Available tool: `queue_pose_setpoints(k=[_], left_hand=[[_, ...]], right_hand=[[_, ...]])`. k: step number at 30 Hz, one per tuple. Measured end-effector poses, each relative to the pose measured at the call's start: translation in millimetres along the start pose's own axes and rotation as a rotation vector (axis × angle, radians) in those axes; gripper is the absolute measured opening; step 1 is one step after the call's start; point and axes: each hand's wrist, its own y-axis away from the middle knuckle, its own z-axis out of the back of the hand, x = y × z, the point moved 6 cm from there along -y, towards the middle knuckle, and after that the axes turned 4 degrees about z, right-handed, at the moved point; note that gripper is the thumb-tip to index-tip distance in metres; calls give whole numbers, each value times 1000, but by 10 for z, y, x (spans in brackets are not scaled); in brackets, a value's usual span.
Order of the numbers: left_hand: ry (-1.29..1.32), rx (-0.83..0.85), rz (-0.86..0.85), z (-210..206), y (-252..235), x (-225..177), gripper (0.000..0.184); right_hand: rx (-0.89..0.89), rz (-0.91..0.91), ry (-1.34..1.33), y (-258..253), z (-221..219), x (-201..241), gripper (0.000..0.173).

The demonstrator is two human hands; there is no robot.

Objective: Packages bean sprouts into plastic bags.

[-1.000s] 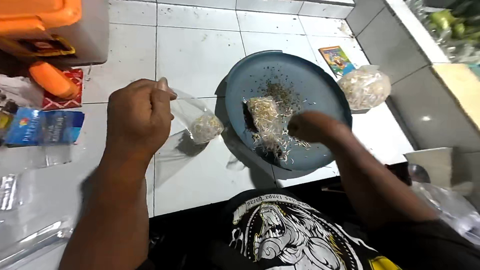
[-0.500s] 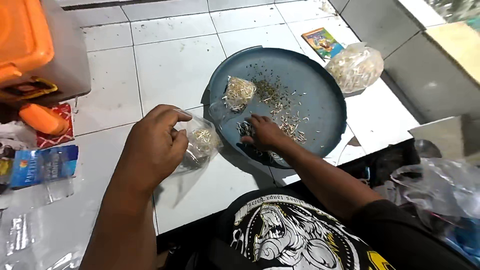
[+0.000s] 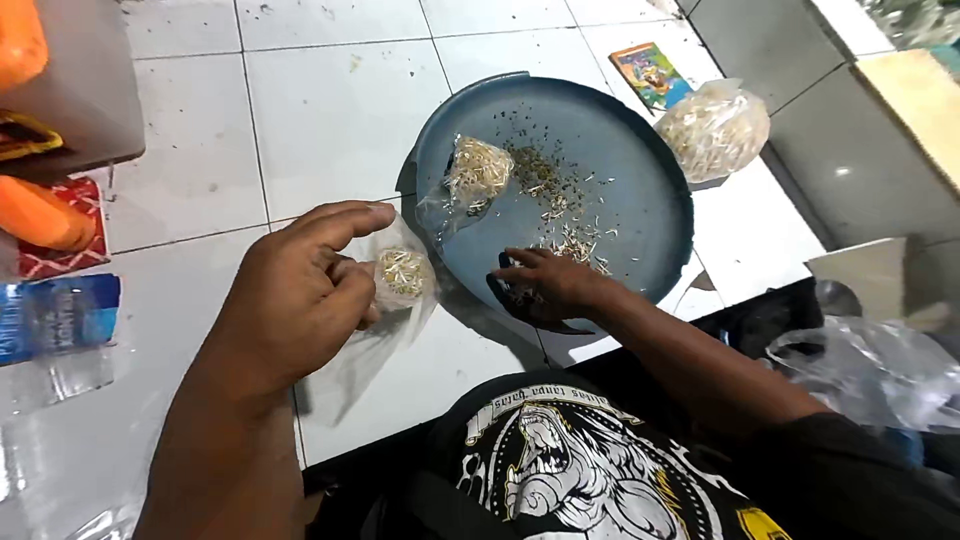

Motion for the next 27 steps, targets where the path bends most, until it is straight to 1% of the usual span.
queue_pose_setpoints(k=[1,3,4,6,7,8,10,11,12,13,15,18,21,22,24,26,27], left_hand=[[18,1,-1,14,-37,-39,49],[56,-8,-27,88,-123,-162,47],[99,-21,-55,140,-182,-241,44],[192,-2,-136,246,-329,-436,41],[233,8,-182,284,-406,-558,40],[268,-2,-228,303,-472,-698,37],[313,-67,-328,269,-578,-989,30],[322,-69,-357,206,-629,-1098,30],[307,-49,-347,108,-681,-1175,37],[274,-19,-322,-21,-738,-1220,44],[115,9,-265,-359,-889,-1179,52],[-146,83,-240,-990,-1144,-933,47],[-225,190,-252,-1582,-1297,-747,48],[-212,239,-233,-1709,-1314,-758,49],[-154,312,-203,-1848,-1322,-821,49],[-116,349,-170,-1845,-1318,-862,49],[-96,349,-152,-1812,-1322,-855,52]], right_hand=[[-5,2,23,-11,-25,27,71],[-34,9,39,-33,-44,5,44],[-50,1,16,-21,-25,-33,35],[-138,-31,-116,74,93,-114,24],[-200,-64,-246,151,169,-165,20],[-256,-108,-417,231,228,-239,21],[-338,-205,-879,392,283,-391,26],[-374,-270,-1108,471,289,-456,32],[-407,-323,-1277,551,306,-511,35],[-454,-356,-1393,630,347,-551,37],[-553,-329,-1501,796,520,-571,34],[-680,-169,-1592,1006,896,-501,32],[-705,-37,-1650,1057,1181,-320,32],[-707,-33,-1657,1030,1238,-250,32],[-708,-98,-1671,926,1290,-159,30],[-732,-223,-1682,820,1285,-112,29],[-737,-271,-1667,776,1279,-95,30]])
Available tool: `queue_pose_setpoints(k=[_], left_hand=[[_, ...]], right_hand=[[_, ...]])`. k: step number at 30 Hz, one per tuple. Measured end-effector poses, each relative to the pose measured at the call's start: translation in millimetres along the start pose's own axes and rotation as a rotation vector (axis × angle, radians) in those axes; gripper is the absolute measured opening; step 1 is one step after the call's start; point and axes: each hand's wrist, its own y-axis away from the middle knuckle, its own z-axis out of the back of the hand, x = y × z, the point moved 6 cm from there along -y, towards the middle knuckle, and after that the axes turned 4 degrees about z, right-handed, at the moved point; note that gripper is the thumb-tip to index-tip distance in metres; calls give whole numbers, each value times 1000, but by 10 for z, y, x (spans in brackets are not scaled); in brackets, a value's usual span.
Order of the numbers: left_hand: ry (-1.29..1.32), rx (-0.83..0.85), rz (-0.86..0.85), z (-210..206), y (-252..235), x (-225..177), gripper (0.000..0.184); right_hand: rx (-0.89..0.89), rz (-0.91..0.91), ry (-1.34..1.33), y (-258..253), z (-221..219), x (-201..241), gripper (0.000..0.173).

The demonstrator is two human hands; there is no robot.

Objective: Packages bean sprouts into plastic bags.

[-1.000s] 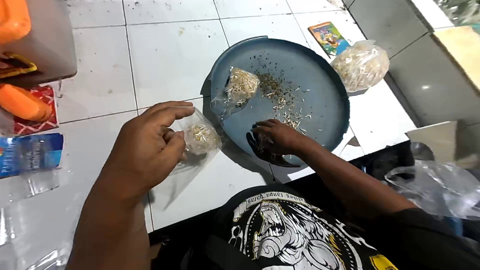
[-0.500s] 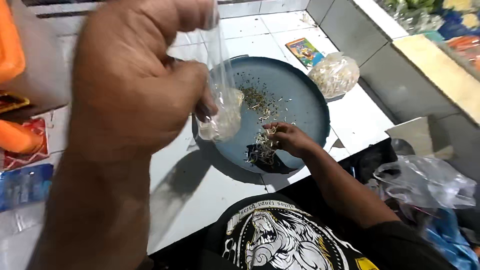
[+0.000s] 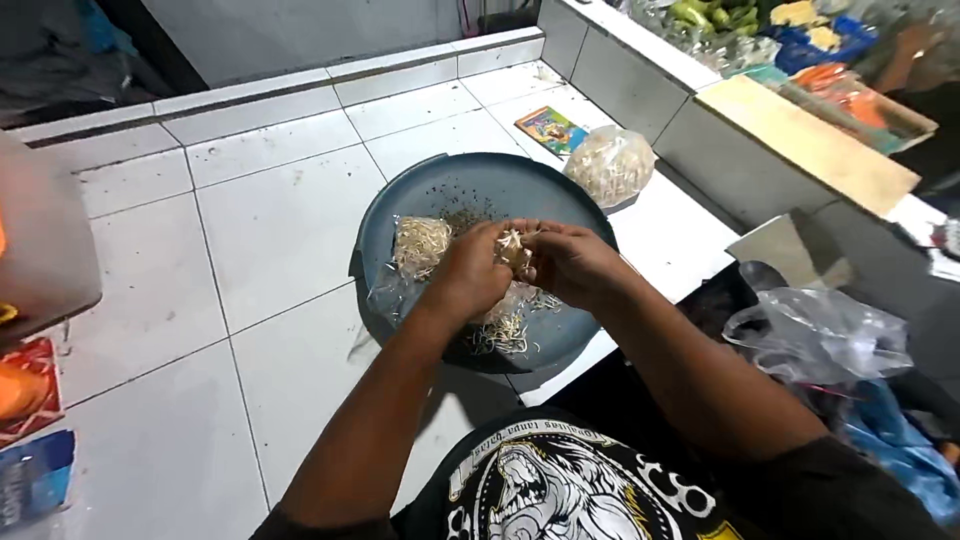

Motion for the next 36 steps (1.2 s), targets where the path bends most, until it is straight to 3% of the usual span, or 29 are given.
queue_pose_setpoints(k=[3,6,8,12,14,15,17,20,22,24,27,28,31,32,34,36], left_hand=[[-1,-42,26,101,43,65,55],[21,-93,75,162,52,108,56],[87,-123,118,239,52,140,57],[285,-154,209,502,129,205,52],[370,-157,209,616,203,228,48],[373,-170,186,661,234,253,44],[306,-215,99,754,277,331,38],[19,-284,-27,830,313,460,57],[-145,-313,-77,822,293,504,42],[-215,-365,-127,820,279,526,20],[-222,-390,-139,823,262,563,22],[-229,-381,-133,823,237,576,22],[-217,-368,-142,807,151,545,24],[-201,-381,-169,816,145,483,24],[-170,-421,-252,871,160,329,22],[-143,-440,-291,898,168,284,21]], right_hand=[[-18,19,266,-21,-96,-20,44],[118,157,812,1,-235,120,63],[207,350,1105,58,-346,291,58],[173,736,1440,82,-406,414,51],[208,764,1580,-41,-350,280,22],[214,751,1598,-103,-303,223,12],[158,751,1519,-170,-270,265,19],[155,837,1339,-132,-436,290,18],[210,858,1255,-123,-535,214,17],[158,926,1194,-141,-539,258,17],[122,900,1030,-229,-453,245,16],[130,841,951,-283,-408,200,20],[144,552,819,-492,-260,57,61],[123,509,847,-518,-228,68,57],[93,554,924,-480,-226,222,26],[121,593,900,-410,-224,330,17]])
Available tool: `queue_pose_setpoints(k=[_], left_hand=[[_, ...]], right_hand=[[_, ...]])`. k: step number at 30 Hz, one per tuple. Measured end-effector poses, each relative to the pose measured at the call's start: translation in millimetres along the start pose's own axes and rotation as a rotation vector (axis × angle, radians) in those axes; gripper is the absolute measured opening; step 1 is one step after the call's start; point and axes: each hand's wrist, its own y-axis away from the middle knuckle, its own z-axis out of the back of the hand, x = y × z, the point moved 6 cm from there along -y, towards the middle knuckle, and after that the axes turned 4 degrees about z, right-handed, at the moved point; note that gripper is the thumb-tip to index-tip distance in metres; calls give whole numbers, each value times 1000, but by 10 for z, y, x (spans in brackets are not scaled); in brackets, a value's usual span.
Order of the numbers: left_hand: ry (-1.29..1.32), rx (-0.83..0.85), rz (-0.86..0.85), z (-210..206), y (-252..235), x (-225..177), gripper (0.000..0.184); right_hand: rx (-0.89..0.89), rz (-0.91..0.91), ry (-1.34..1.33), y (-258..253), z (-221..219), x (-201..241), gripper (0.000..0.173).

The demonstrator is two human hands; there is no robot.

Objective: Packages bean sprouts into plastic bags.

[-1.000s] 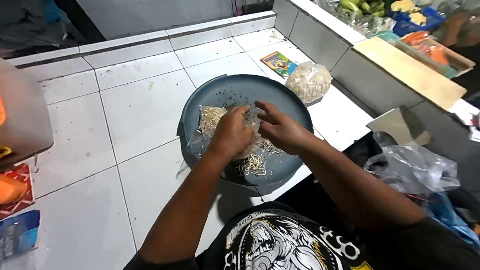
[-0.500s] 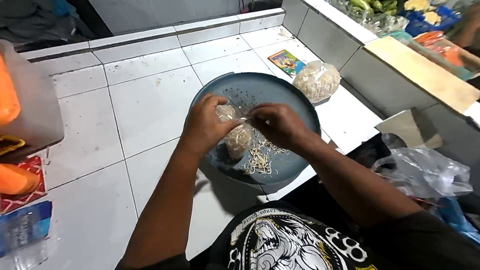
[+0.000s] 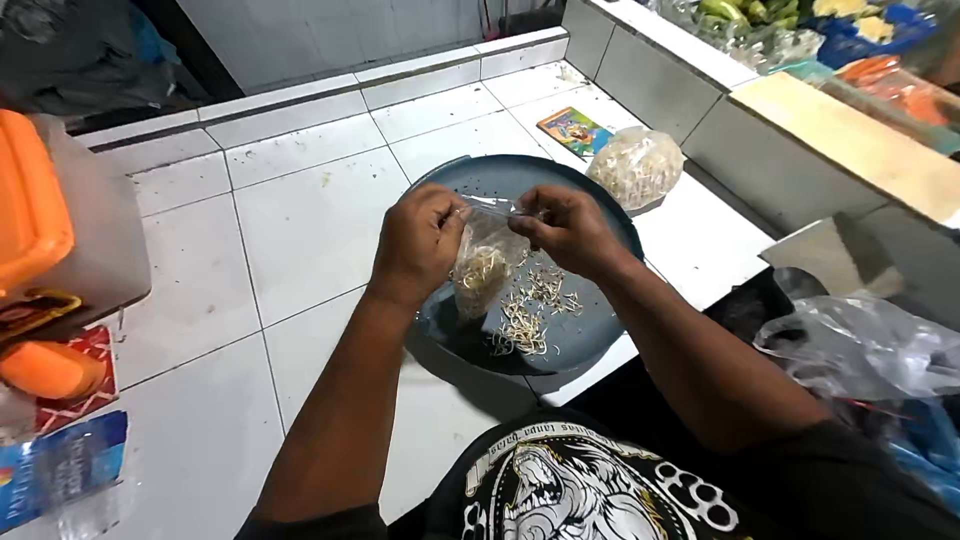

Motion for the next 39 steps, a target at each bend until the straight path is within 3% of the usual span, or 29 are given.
queue_pose_setpoints(k=[3,8,11,13,14,17,19,23,27,30,33,34,36,38,39], left_hand=[[-57,68,87,-134,-11,89,18],[29,73,100,-350,-19,-162,16],[243,-125,136,-348,199,-316,32],[521,-199,360,-550,551,-291,25],[724,-120,555,-811,742,-241,38],[1368,357,1078,-1718,1214,-257,107],[1597,378,1195,-1930,1258,-345,118],[1606,191,1182,-2019,1144,-296,93],[1501,40,1251,-2093,1115,-176,53],[1468,0,1197,-2054,1083,-144,42],[1409,6,1056,-1993,1047,-97,41],[1366,17,1033,-1975,1047,-76,42],[1227,54,1030,-1950,1058,-30,41],[1111,101,1054,-1978,1083,-18,41],[1087,129,1067,-1988,1093,-26,42]], right_hand=[[54,-27,-53,71,-99,-177,20],[63,173,90,7,-314,-141,23],[68,134,272,-16,-191,-145,51],[87,117,356,68,-61,-182,69],[82,130,390,146,-4,-200,61],[50,212,398,560,40,-168,22],[7,256,419,890,-9,-97,18],[-110,271,420,1452,-213,-260,15],[-266,182,395,1578,-319,-424,20],[-286,65,459,1571,-313,-484,23],[-143,-149,474,1532,-309,-660,20],[-85,-223,374,1524,-312,-733,27],[-58,-354,-69,1522,-356,-834,33],[-144,-439,-569,1511,-462,-851,32],[-181,-432,-665,1487,-502,-837,32]])
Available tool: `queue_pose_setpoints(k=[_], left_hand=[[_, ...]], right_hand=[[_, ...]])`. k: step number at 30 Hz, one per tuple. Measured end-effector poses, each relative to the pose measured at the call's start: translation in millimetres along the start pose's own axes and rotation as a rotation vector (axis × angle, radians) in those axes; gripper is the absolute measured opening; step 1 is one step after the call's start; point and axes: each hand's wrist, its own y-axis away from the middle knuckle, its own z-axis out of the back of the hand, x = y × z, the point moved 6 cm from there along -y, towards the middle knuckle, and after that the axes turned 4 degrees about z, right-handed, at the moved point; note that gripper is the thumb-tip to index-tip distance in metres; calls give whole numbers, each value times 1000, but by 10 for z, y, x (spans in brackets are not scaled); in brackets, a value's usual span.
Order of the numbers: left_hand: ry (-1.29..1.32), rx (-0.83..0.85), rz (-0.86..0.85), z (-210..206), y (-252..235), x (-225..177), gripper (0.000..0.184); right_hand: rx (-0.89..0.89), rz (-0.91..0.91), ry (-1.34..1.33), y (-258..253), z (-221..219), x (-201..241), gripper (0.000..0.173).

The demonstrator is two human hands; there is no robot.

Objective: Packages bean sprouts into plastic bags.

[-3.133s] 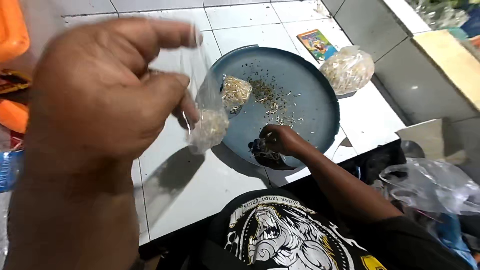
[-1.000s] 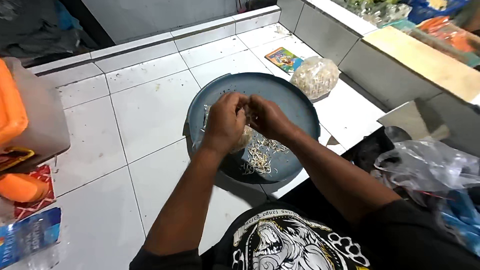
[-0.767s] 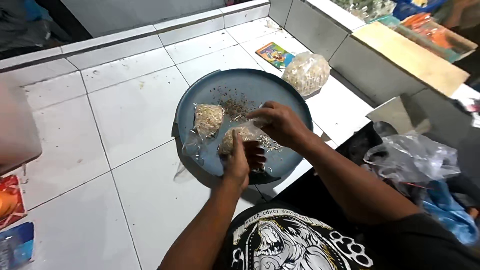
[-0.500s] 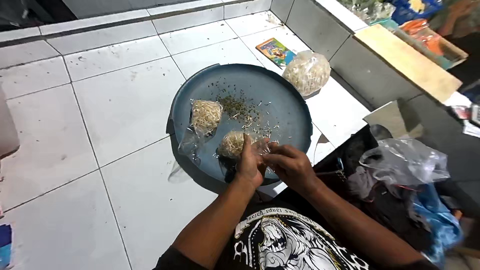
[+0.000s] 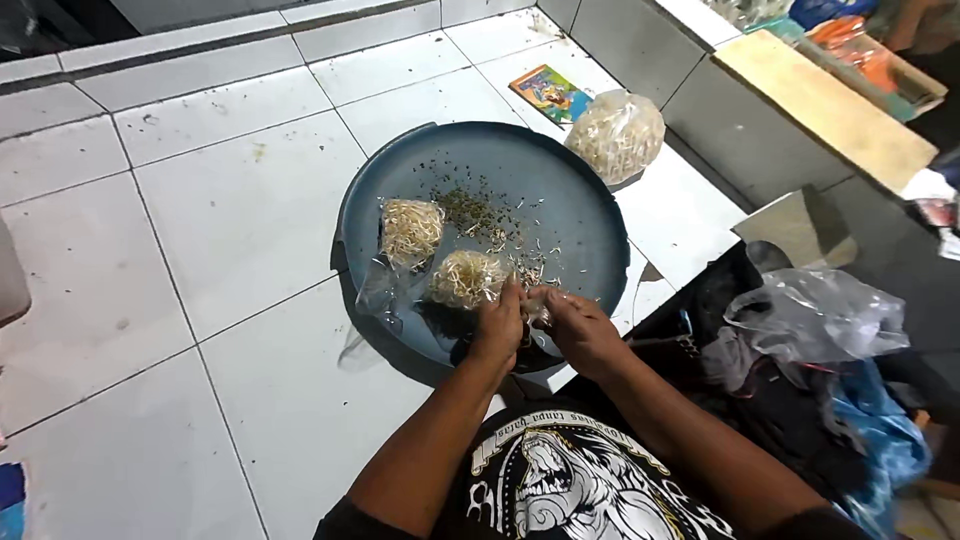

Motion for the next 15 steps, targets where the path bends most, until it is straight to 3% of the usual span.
queue_pose_setpoints(k=[1,3,5,6,8,9,11,13,15], left_hand=[[-14,1,12,-7,0,8,41],[-37,-29,49,3,-2,18,35],[-45,-51,96,44,-17,51,35],[-14,-64,110,62,-11,56,35],[133,-23,102,62,5,37,26],[207,23,94,57,12,17,24],[296,132,61,53,17,-31,20],[305,218,16,67,20,-90,17],[271,271,-24,66,22,-136,20]], right_hand=[[9,50,28,-22,-33,19,31],[66,241,369,-72,-94,142,25],[93,410,854,-119,-154,261,43],[74,452,1041,-137,-171,302,43],[38,473,1231,-170,-149,344,27],[42,459,1243,-184,-119,348,16],[125,353,1157,-207,-49,311,17],[227,154,877,-203,44,207,30],[193,-38,455,-162,98,113,34]])
